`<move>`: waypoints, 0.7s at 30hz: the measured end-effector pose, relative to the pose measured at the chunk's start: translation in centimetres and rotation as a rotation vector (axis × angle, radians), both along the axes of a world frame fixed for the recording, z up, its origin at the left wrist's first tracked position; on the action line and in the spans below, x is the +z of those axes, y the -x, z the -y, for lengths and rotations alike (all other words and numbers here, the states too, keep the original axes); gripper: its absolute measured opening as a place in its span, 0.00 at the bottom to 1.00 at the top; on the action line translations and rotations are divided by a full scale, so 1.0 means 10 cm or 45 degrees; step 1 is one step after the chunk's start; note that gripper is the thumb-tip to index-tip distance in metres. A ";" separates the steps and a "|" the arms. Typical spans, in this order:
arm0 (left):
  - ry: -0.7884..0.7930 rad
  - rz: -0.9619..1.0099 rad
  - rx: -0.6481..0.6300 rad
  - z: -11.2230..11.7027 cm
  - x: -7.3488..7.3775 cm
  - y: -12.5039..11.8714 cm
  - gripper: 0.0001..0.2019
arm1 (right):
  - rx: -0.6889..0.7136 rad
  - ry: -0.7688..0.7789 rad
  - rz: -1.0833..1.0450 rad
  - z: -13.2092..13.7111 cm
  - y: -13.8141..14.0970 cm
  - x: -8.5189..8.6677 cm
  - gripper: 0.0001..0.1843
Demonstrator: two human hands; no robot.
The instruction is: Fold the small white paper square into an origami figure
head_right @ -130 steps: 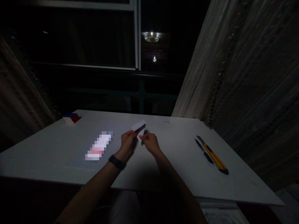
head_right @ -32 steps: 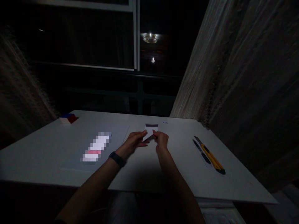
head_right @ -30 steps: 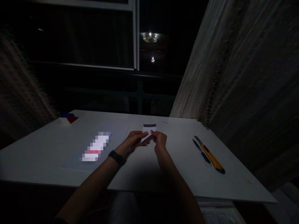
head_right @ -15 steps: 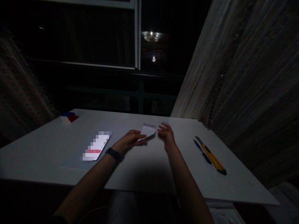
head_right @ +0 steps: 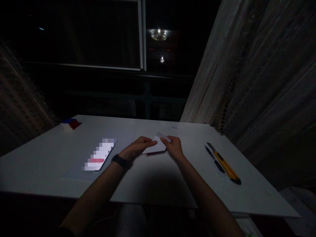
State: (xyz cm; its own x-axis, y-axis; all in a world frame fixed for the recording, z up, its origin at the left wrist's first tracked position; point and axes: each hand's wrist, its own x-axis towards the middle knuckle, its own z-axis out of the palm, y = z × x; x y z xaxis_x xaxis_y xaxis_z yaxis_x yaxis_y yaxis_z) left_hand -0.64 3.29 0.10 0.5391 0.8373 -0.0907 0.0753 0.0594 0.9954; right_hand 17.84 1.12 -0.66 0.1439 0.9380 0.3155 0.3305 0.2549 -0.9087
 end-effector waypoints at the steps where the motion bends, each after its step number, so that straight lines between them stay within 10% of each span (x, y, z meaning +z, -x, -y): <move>1: 0.012 0.052 0.042 -0.02 -0.03 -0.03 0.18 | 0.023 0.023 -0.065 0.01 0.01 -0.02 0.16; 11: 0.030 0.013 0.182 -0.08 -0.18 -0.01 0.17 | 0.606 0.504 -0.387 0.04 -0.22 -0.15 0.24; 21: 0.036 0.090 0.194 0.00 -0.16 0.01 0.17 | 0.651 0.585 -0.557 0.09 -0.29 -0.12 0.25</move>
